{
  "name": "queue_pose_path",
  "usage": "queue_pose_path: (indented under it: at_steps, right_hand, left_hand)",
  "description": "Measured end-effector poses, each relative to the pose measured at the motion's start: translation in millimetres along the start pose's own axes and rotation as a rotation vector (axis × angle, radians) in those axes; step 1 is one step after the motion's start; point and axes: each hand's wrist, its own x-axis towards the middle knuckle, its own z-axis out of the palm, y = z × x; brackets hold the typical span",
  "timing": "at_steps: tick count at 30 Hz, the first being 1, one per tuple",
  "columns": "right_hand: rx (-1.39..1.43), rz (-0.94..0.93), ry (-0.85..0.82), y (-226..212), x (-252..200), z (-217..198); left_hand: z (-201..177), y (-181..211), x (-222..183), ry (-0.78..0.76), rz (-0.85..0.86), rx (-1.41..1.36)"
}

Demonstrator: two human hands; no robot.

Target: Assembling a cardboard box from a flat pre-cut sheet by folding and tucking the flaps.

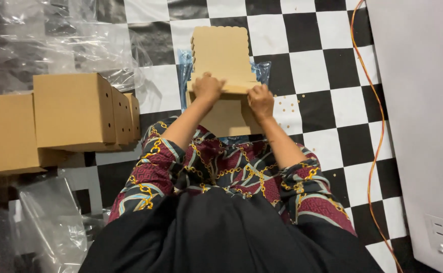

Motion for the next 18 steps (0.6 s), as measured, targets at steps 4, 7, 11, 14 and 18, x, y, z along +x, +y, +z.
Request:
queue_pose_path:
  at_steps: [4,7,11,14,18]
  right_hand:
    - [0.037,0.042,0.049,-3,49,-54]
    - [0.107,0.095,0.032,-15,30,-80]
    - [0.230,0.404,-0.035,-39,-46,-103]
    - [0.706,1.098,-0.029,-46,-111,-75]
    - [1.636,1.932,0.206,-64,-101,-87]
  left_hand:
    - [4,8,-17,0.204,0.467,0.356]
    - [106,-42,22,0.761,0.850,0.354]
    - [170,-94,-1,0.615,0.948,0.333]
    - [155,-89,-42,0.607,0.955,0.322]
    - [158,-80,-65,0.629,0.924,0.339]
